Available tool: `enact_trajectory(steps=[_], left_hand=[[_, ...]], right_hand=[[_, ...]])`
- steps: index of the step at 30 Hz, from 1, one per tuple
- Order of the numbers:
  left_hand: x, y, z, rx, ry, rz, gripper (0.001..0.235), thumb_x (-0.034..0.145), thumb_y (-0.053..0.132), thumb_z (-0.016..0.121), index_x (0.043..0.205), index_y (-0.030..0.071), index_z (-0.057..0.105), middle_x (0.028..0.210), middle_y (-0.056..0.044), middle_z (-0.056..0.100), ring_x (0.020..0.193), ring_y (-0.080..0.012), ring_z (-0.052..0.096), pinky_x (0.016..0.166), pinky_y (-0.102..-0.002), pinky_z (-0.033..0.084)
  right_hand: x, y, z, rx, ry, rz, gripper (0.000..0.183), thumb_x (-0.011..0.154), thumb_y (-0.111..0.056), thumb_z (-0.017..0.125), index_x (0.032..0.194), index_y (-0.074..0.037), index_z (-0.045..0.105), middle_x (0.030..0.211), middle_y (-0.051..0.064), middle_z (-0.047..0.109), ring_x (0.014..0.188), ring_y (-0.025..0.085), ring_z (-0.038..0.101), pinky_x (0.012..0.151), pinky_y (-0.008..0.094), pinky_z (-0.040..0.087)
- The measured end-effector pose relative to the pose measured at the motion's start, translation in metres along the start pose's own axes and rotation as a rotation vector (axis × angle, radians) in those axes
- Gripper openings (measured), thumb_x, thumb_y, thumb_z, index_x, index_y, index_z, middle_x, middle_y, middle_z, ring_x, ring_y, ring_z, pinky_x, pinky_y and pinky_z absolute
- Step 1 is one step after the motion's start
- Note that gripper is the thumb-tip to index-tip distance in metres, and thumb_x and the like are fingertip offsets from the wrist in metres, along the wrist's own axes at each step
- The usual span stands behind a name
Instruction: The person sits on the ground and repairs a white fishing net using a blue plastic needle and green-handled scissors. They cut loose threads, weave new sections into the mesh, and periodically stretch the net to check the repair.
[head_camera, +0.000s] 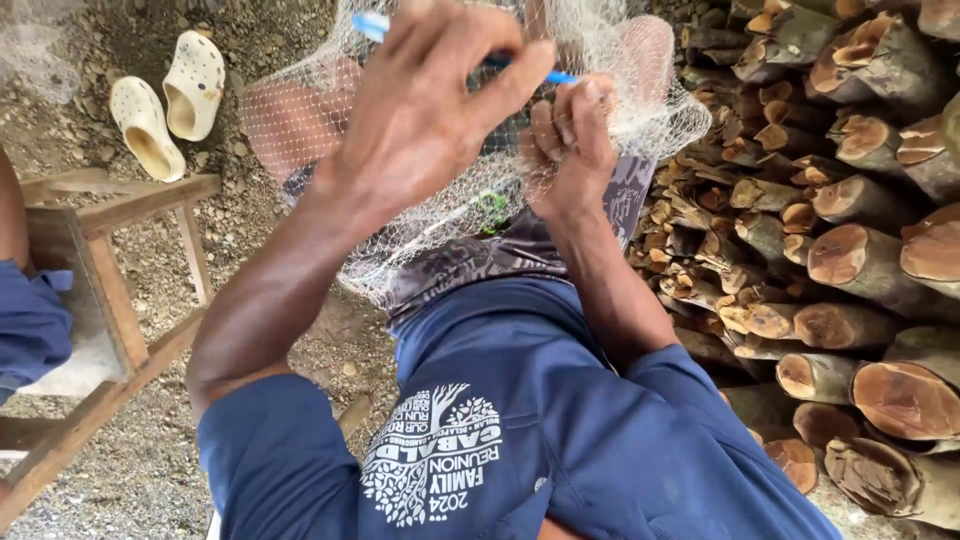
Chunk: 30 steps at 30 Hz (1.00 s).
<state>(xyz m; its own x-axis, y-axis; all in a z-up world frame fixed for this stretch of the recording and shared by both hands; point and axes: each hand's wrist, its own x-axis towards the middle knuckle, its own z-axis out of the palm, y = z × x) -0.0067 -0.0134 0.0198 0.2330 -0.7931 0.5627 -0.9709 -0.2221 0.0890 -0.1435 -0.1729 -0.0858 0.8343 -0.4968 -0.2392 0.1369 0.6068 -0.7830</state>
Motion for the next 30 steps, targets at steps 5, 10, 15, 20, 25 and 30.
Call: enact_trajectory(steps=[5,10,15,20,25,30], left_hand=[[-0.043,0.011,0.044,-0.046,-0.080,-0.131,0.036,0.113,-0.006,0.089,0.146,0.011,0.084,0.128,-0.006,0.071,0.107,-0.0263,0.072,0.094,-0.043,0.054],[-0.035,0.018,0.048,-0.129,0.014,-0.207,0.026,0.116,-0.004,0.090,0.136,0.009,0.081,0.120,-0.008,0.070,0.102,-0.0262,0.072,0.089,-0.042,0.056],[-0.038,0.019,0.062,-0.277,0.038,-0.267,0.018,0.120,0.003,0.089,0.135,0.006,0.081,0.117,-0.009,0.071,0.101,-0.0269,0.073,0.089,-0.045,0.058],[-0.036,0.019,0.059,-0.626,0.147,-0.316,0.014,0.123,-0.004,0.077,0.137,-0.002,0.075,0.125,-0.017,0.073,0.112,-0.0330,0.075,0.097,-0.044,0.068],[-0.040,0.017,0.078,-0.641,0.202,-0.291,0.012,0.127,0.006,0.067,0.136,-0.002,0.072,0.121,-0.016,0.072,0.107,-0.0309,0.074,0.091,-0.041,0.068],[-0.031,0.027,0.083,-0.594,0.123,-0.279,0.041,0.131,0.030,0.079,0.166,0.015,0.064,0.129,-0.010,0.056,0.114,-0.0262,0.058,0.096,-0.038,0.057]], right_hand=[[-0.009,-0.001,0.000,-0.073,0.161,0.097,0.043,0.097,-0.064,0.084,0.091,-0.027,0.065,0.072,-0.010,0.050,0.061,0.010,0.041,0.058,0.033,0.041],[-0.009,0.005,-0.005,-0.103,0.181,0.092,0.043,0.099,-0.065,0.085,0.106,-0.024,0.073,0.081,-0.006,0.062,0.068,0.011,0.050,0.063,0.035,0.046],[-0.011,0.001,0.002,-0.116,0.235,0.141,0.047,0.094,-0.066,0.087,0.105,-0.022,0.074,0.078,-0.006,0.060,0.069,0.012,0.051,0.066,0.035,0.050],[-0.010,0.008,-0.004,0.016,0.105,0.114,0.033,0.108,-0.052,0.080,0.100,-0.022,0.069,0.075,-0.006,0.057,0.062,0.011,0.047,0.058,0.032,0.044],[-0.009,0.006,0.006,-0.030,0.125,0.149,0.040,0.101,-0.059,0.084,0.094,-0.023,0.067,0.076,-0.007,0.058,0.063,0.010,0.047,0.058,0.032,0.042],[-0.007,0.034,-0.013,-0.147,0.308,0.244,0.058,0.092,-0.068,0.085,0.114,-0.014,0.087,0.102,0.007,0.080,0.086,0.021,0.070,0.072,0.040,0.055]])
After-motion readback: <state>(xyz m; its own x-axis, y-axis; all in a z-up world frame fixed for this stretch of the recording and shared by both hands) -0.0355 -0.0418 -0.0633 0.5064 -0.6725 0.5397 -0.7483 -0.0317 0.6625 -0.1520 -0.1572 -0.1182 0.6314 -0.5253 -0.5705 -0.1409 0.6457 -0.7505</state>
